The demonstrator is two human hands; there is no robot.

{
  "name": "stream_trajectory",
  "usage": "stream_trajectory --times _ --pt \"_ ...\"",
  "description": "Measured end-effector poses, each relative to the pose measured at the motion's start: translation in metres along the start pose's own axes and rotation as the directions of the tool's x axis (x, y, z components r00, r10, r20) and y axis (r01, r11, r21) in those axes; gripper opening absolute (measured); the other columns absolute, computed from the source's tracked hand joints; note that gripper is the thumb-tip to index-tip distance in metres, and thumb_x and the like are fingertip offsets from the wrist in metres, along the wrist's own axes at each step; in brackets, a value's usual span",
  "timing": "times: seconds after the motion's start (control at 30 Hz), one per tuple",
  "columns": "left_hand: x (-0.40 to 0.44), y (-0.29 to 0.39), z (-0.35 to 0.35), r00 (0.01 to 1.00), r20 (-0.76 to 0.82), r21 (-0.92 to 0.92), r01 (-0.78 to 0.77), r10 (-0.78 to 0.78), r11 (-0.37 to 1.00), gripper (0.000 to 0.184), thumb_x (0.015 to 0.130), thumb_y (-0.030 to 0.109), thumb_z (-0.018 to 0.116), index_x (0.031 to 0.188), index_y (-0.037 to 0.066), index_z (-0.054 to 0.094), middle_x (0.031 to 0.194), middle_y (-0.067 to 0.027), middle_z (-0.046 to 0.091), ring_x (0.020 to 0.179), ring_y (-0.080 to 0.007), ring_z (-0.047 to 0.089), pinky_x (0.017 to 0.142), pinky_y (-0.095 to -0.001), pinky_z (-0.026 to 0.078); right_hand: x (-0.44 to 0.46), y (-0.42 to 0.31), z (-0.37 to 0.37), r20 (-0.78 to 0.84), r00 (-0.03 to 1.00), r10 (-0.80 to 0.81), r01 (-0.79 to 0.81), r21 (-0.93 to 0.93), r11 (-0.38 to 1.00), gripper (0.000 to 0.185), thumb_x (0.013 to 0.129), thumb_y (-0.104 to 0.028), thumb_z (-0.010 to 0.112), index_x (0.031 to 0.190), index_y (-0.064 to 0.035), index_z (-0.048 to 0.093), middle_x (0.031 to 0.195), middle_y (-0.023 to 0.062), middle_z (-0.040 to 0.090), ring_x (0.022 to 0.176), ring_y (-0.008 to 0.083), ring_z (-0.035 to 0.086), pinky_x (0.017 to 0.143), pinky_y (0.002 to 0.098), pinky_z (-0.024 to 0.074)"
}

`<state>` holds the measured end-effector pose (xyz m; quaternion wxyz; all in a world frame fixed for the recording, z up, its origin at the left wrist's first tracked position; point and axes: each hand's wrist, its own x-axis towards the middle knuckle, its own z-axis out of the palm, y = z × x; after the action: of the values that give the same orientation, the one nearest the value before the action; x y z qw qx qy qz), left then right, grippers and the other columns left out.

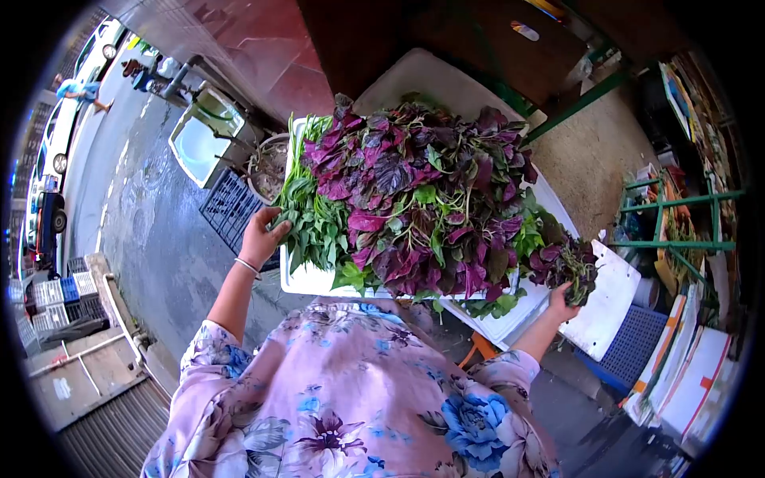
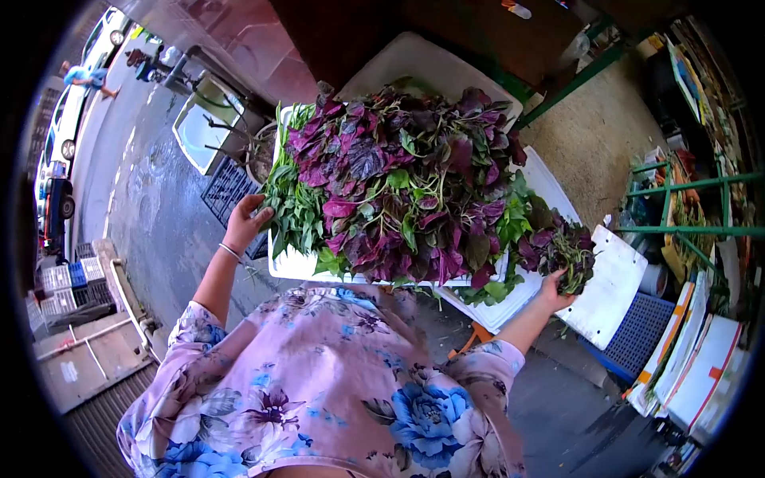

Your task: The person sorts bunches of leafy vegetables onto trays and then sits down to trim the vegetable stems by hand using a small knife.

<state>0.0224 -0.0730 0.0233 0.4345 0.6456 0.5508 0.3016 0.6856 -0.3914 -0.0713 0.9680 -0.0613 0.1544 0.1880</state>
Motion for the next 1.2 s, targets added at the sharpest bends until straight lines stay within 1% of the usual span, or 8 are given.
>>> stream_trajectory --times 0.13,0.23,0.3,0.33,0.37,0.63,0.73,1.2 --pt "-0.008 -0.012 0.005 0.976 -0.121 -0.216 0.153 -0.181 0.965 0.051 0.073 0.022 0.067 0.111 -0.004 0.045 0.091 -0.01 0.056 0.08 -0.0136 0.053 0.069 -0.0236 0.044 -0.043 0.069 0.005 -0.465 0.871 0.159 -0.313 -0.276 0.909 0.046 0.079 -0.039 0.049 0.115 -0.0108 0.049 0.122 0.009 0.045 0.111 0.0313 0.04 0.08 0.0486 0.0414" --pt "-0.013 -0.002 0.0 0.964 -0.035 -0.311 0.24 -0.263 0.92 0.06 0.074 0.022 0.067 0.118 -0.003 0.036 0.096 -0.0108 0.054 0.083 -0.0136 0.054 0.071 -0.023 0.044 -0.055 0.098 0.037 -0.554 0.783 0.284 -0.622 -0.715 0.321 0.038 0.078 -0.029 0.054 0.11 -0.0087 0.049 0.113 0.0089 0.05 0.1 0.0293 0.046 0.074 0.0395 0.0435" --pt "-0.017 0.003 0.002 0.982 -0.036 -0.272 0.17 -0.187 0.947 0.06 0.073 0.019 0.067 0.119 -0.003 0.035 0.096 -0.0104 0.054 0.083 -0.0141 0.054 0.073 -0.0235 0.045 -0.031 0.127 0.053 -0.223 0.957 -0.184 -0.188 -0.964 0.191 0.034 0.078 -0.022 0.055 0.107 -0.0051 0.049 0.1 0.0111 0.055 0.085 0.0251 0.053 0.068 0.0278 0.0442" --pt "-0.019 0.003 0.003 0.98 0.015 -0.337 0.191 -0.198 0.922 0.06 0.073 0.017 0.067 0.119 -0.003 0.035 0.097 -0.0104 0.054 0.085 -0.0141 0.053 0.074 -0.0244 0.045 -0.042 0.16 0.084 0.024 0.984 -0.176 0.08 -0.945 0.316 0.026 0.076 -0.019 0.052 0.098 -0.0055 0.05 0.092 0.0117 0.055 0.078 0.0229 0.059 0.052 0.0243 0.0474" --pt "-0.018 -0.009 0.005 0.98 -0.007 -0.347 0.182 -0.197 0.92 0.059 0.073 0.016 0.067 0.118 -0.003 0.035 0.096 -0.0103 0.054 0.085 -0.0139 0.053 0.075 -0.0245 0.045 -0.035 0.178 0.108 0.269 0.956 -0.115 0.277 -0.959 0.066 0.031 0.077 -0.019 0.053 0.104 -0.0029 0.049 0.098 0.0115 0.055 0.085 0.0214 0.058 0.063 0.0269 0.048" --pt "-0.009 -0.075 -0.003 0.989 -0.117 -0.278 0.06 -0.095 0.959 0.061 0.069 0.025 0.069 0.116 0.0 0.041 0.112 -0.0185 0.042 0.102 -0.0263 0.046 0.087 -0.0321 0.038 -0.248 0.497 0.169 0.324 0.571 0.755 0.767 -0.538 -0.349 0.042 0.073 -0.035 0.061 0.1 -0.0025 0.058 0.093 0.0135 0.061 0.085 0.0212 0.059 0.075 0.03 0.0446" --pt "-0.009 -0.076 -0.017 0.985 -0.103 -0.241 0.109 -0.137 0.965 0.06 0.069 0.026 0.069 0.116 0.001 0.041 0.112 -0.0182 0.042 0.104 -0.0275 0.044 0.089 -0.0328 0.036 -0.261 0.569 0.146 0.046 0.824 0.565 0.567 -0.091 -0.819 0.066 0.069 -0.059 0.05 0.113 -0.009 0.052 0.116 0.0109 0.052 0.107 0.0276 0.049 0.089 0.0393 0.0377" --pt "0.011 -0.098 -0.067 0.999 0.007 -0.217 -0.039 0.042 0.975 0.061 0.069 0.025 0.068 0.117 0.001 0.038 0.116 -0.0168 0.039 0.11 -0.0278 0.037 0.095 -0.033 0.03 -0.299 0.653 0.115 -0.157 0.882 0.444 0.465 0.133 -0.875 0.073 0.057 -0.045 0.067 0.118 -0.0099 0.048 0.123 0.0076 0.046 0.113 0.0225 0.044 0.091 0.0349 0.0371"
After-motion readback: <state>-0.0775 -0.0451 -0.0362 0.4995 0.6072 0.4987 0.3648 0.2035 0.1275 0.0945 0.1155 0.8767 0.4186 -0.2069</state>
